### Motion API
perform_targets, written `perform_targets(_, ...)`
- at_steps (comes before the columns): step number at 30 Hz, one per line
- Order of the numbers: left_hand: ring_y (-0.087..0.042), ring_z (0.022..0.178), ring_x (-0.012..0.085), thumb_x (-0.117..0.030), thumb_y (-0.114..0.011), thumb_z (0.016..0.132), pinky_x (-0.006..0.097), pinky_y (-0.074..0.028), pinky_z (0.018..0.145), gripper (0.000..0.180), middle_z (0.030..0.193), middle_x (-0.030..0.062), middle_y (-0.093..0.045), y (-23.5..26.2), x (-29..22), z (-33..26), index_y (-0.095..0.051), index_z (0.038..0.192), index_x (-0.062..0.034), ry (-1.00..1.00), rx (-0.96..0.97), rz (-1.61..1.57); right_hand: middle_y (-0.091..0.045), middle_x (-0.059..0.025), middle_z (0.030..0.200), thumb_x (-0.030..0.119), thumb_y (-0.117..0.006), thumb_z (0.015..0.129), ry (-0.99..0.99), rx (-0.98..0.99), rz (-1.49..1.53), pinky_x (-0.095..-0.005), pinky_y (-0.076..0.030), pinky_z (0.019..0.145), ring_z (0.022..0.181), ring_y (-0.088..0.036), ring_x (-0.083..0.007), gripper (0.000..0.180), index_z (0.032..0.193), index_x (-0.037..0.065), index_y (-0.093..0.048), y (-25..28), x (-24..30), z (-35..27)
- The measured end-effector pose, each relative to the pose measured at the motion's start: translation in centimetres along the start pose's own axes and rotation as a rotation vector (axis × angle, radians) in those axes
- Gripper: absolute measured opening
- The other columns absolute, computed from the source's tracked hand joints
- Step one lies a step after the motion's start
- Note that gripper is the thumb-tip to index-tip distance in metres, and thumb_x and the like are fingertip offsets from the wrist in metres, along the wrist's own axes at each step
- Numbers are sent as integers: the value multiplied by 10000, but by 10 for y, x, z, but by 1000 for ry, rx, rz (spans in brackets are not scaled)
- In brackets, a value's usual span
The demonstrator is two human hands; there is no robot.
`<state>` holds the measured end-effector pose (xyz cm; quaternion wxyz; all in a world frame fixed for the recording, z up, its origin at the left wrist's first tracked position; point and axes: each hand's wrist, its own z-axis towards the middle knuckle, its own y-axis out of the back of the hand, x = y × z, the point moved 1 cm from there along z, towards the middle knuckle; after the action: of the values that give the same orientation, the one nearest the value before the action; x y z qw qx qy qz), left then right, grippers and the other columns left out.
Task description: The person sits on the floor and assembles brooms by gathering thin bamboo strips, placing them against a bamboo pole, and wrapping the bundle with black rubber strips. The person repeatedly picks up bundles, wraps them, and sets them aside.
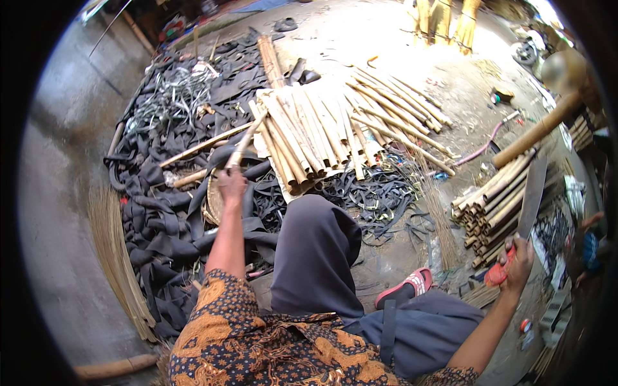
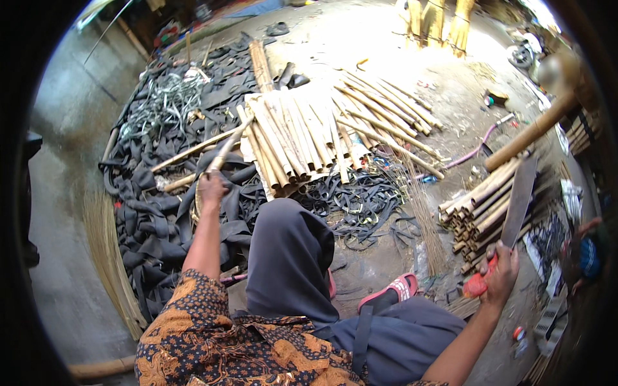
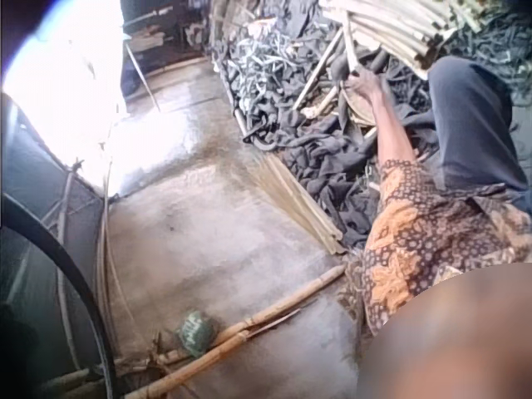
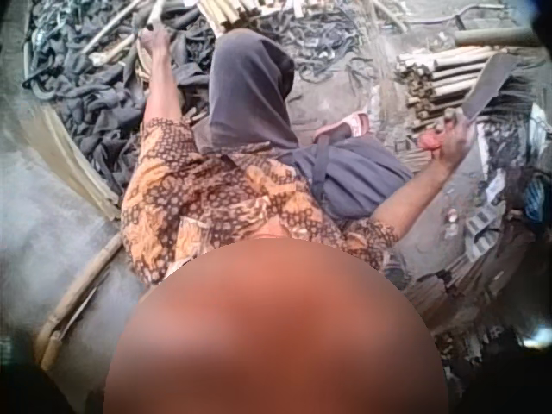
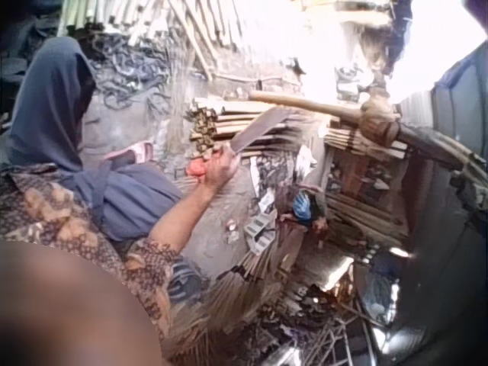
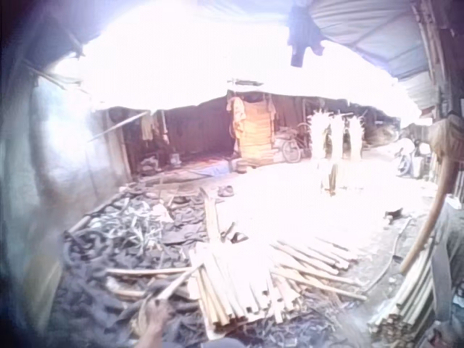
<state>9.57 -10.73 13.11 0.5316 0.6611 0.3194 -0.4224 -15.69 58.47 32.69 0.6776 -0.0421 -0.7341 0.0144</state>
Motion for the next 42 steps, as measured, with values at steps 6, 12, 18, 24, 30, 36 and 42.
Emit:
perform_targets(6, -670, 878, 301, -434, -612, 1037, 432, -541, 761, 482, 991, 175, -685, 130, -136, 45, -632, 1161, 32, -991, -511, 209, -565, -27, 814, 252, -577, 1057, 125, -4, 137, -268, -459, 529, 598, -531, -109, 181, 1072, 72, -563, -8, 4, -12)
perform_targets(12, -672, 1110, 331, -324, -585, 1056, 419, -584, 918, 445, 1254, 205, -671, 152, -261, -1, -619, 1337, 20, -1267, -443, 267, -568, -3, 741, 171, -599, 1031, 264, 18, 17, -240, -453, 489, 536, -502, -63, 160, 1096, 27, -573, -16, 16, -53)
perform_targets(18, -635, 1167, 400, -76, -444, 1089, 476, -553, 994, 347, 1315, 199, -645, 42, -326, -77, -571, 1406, -17, -1900, -556, 622, -588, 0, 738, 169, -597, 1012, 150, -35, -52, -228, -456, 504, 555, -524, -50, 272, 1219, -5, -566, -18, -23, -108)
perform_targets(24, -660, 1048, 248, -325, -579, 1071, 356, -587, 779, 431, 1211, 167, -631, -108, -324, -219, -610, 1334, 14, -1168, 486, -301, -532, 43, 714, 294, -647, 1005, -72, -146, -120, -278, -450, 540, 600, -511, -67, 257, 1004, 53, -558, -32, -74, -149)
perform_targets(30, -622, 955, 134, -129, -612, 1054, 232, -516, 776, 389, 1209, 121, -630, -167, -302, -330, -522, 1403, 18, -900, 1078, -439, -525, -12, 631, 201, -620, 983, 27, -63, -544, -311, -420, 514, 569, -506, -94, 351, 1249, -28, -599, -43, -56, -165)
perform_targets(36, -651, 1061, 160, -142, -619, 1051, 288, -581, 828, 413, 1346, 102, -592, -182, -286, -325, -520, 1437, -36, -609, 1122, -610, -617, -100, 663, 216, -598, 1016, 370, -96, -481, -354, -477, 533, 584, -641, -177, 354, 1263, -36, -563, -74, -39, -156)
perform_targets(42, -653, 991, 101, -115, -688, 1011, 243, -566, 785, 322, 1183, 84, -672, -163, -276, -317, -588, 1299, -13, -612, 1068, -712, -548, -51, 661, 132, -597, 1021, 299, -15, -492, -313, -426, 509, 551, -549, -120, 305, 1267, -38, -536, -118, -37, -153)
